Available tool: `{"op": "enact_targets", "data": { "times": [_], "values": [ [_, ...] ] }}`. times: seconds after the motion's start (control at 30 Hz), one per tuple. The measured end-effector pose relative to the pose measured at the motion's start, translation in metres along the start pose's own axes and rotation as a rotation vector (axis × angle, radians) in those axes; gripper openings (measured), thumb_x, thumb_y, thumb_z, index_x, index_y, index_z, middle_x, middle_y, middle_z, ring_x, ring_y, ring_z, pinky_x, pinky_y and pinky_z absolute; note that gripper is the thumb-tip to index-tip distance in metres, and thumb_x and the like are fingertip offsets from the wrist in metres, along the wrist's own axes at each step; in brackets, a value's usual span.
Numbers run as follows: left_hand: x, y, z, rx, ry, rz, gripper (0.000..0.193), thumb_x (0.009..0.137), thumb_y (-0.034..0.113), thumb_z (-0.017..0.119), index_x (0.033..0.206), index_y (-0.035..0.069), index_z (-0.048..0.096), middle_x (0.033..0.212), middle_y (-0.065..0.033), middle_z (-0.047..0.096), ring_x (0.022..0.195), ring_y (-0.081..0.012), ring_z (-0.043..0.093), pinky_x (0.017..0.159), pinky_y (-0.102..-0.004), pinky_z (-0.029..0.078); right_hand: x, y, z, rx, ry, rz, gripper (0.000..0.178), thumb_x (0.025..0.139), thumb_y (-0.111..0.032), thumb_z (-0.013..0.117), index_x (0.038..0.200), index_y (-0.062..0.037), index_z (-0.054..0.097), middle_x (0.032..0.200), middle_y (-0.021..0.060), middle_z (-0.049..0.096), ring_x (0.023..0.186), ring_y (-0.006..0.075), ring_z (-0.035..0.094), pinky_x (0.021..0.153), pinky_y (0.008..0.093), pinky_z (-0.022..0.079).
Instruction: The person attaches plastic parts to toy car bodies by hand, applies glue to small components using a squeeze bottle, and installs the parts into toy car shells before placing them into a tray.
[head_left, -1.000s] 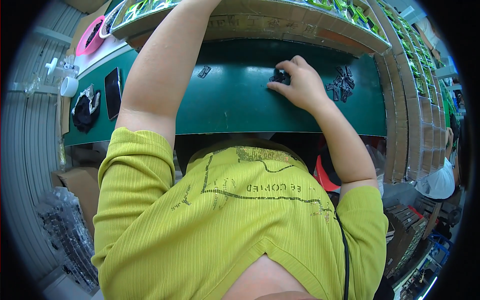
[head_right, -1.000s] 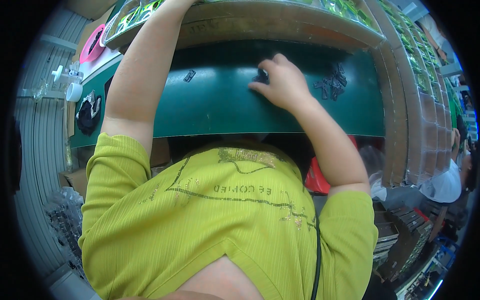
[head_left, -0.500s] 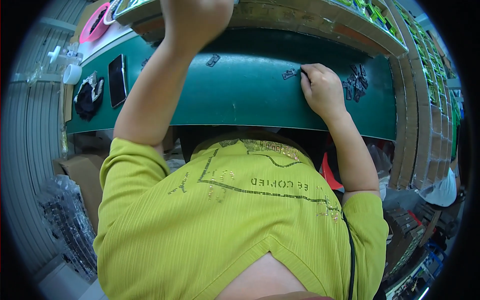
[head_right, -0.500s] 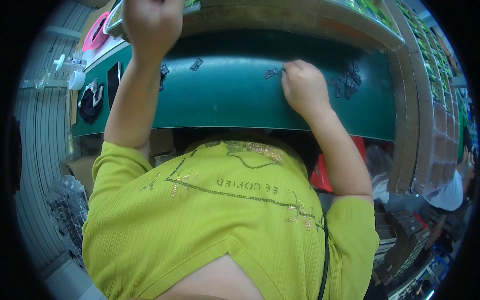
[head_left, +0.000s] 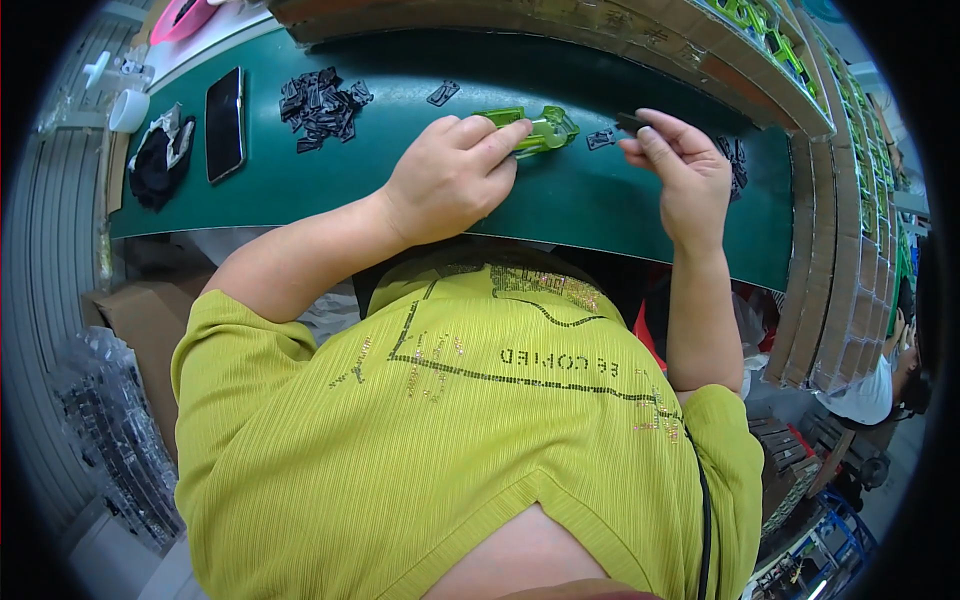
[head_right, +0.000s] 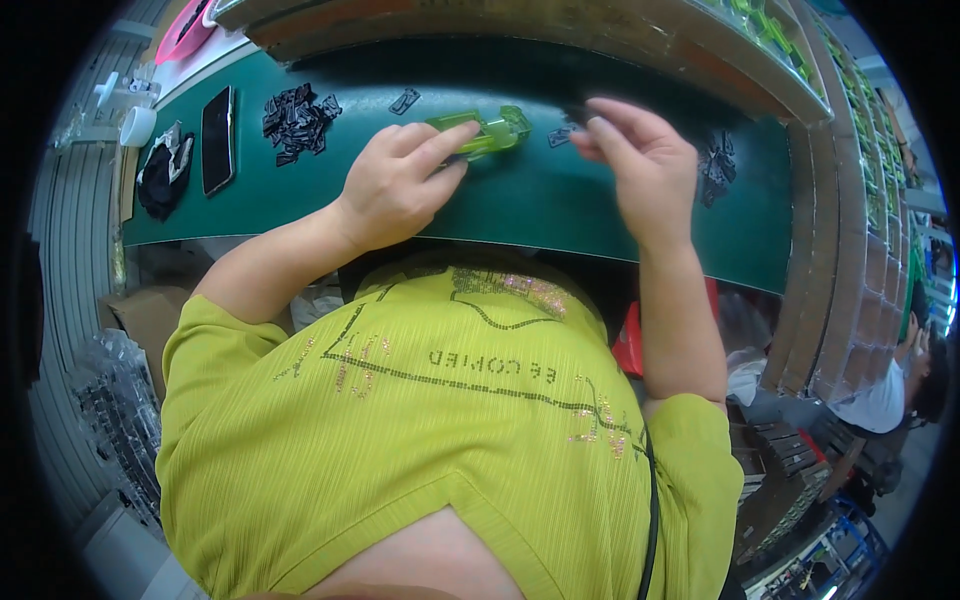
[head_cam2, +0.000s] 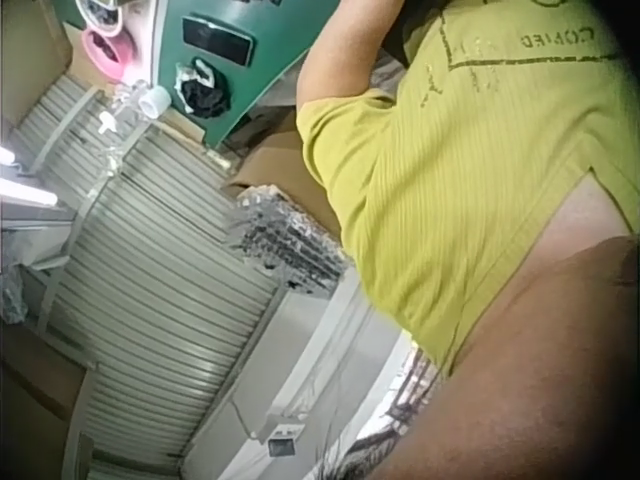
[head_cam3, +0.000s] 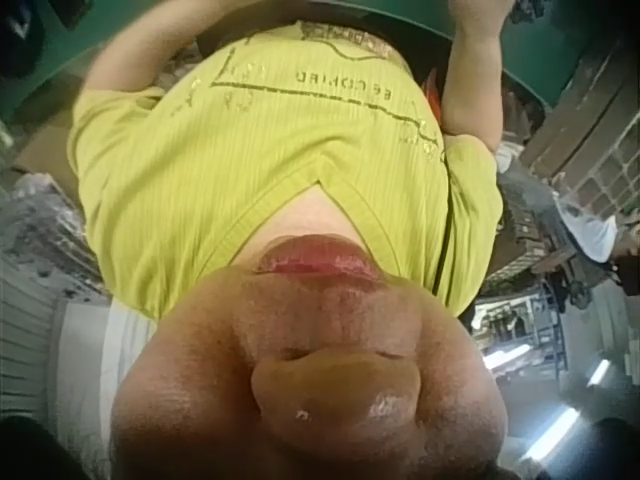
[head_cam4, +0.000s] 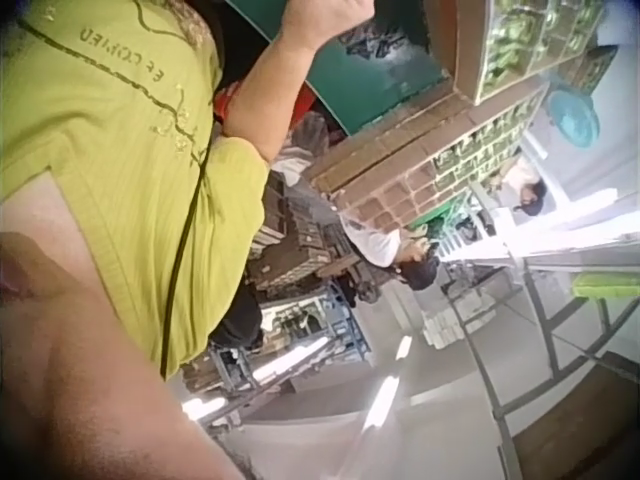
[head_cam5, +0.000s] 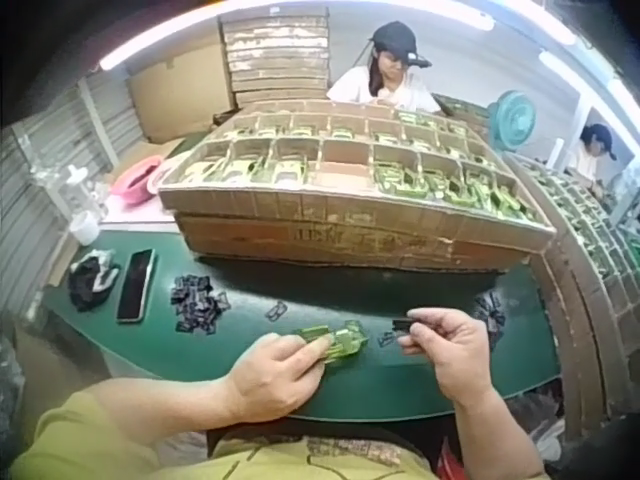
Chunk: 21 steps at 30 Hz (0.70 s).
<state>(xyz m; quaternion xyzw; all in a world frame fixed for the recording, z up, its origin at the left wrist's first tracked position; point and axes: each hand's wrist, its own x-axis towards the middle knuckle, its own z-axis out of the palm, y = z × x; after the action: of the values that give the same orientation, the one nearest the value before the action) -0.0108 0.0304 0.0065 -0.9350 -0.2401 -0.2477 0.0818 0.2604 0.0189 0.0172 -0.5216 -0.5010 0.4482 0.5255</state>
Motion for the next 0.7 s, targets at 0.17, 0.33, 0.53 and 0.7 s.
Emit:
{"op": "enact_targets", "data": {
  "times": [0.17, 0.33, 0.53, 0.7],
  "values": [
    [-0.004, 0.02, -0.004, -0.305, 0.115, -0.088, 0.013, 0.075, 0.009, 0.069, 0.087, 0.004, 0.069, 0.111, -0.0142, 0.066, 0.091, -0.0264, 0.061, 0.077, -0.0381, 0.05, -0.009, 0.006, 0.029, 0.18, -0.185, 0.055, 0.014, 0.093, -0.004, 0.061, 0.106, 0.0035, 0.061, 0.097, 0.0136, 0.07, 0.086, 0.0169, 0.07, 0.077, 0.0277, 0.058],
    [0.011, 0.005, -0.007, -0.301, 0.231, -0.371, 0.014, 0.076, 0.011, 0.072, 0.088, 0.004, 0.069, 0.096, -0.0126, 0.066, 0.085, -0.0278, 0.063, 0.074, -0.0373, 0.05, -0.01, 0.019, 0.039, 0.115, -0.202, 0.119, 0.016, 0.095, -0.007, 0.06, 0.106, 0.004, 0.059, 0.099, 0.014, 0.069, 0.086, 0.017, 0.069, 0.078, 0.028, 0.057],
    [0.014, 0.007, -0.018, -0.418, -0.077, -0.753, 0.025, 0.075, 0.015, 0.076, 0.096, 0.003, 0.068, 0.086, -0.012, 0.066, 0.083, -0.0245, 0.064, 0.073, -0.034, 0.051, 0.004, 0.027, 0.045, 0.247, -0.115, 0.136, 0.017, 0.095, -0.008, 0.06, 0.107, 0.0031, 0.059, 0.101, 0.0139, 0.068, 0.094, 0.0182, 0.068, 0.085, 0.0284, 0.054],
    [0.014, 0.016, -0.012, -0.09, 0.134, -0.511, 0.046, 0.075, 0.017, 0.076, 0.116, 0.004, 0.062, 0.106, -0.0161, 0.065, 0.105, -0.0305, 0.06, 0.09, -0.0392, 0.047, 0.002, 0.023, 0.046, 0.349, -0.121, 0.192, 0.016, 0.095, -0.01, 0.061, 0.106, 0.0027, 0.061, 0.095, 0.0108, 0.068, 0.093, 0.0171, 0.066, 0.086, 0.0289, 0.053]
  ]
}}
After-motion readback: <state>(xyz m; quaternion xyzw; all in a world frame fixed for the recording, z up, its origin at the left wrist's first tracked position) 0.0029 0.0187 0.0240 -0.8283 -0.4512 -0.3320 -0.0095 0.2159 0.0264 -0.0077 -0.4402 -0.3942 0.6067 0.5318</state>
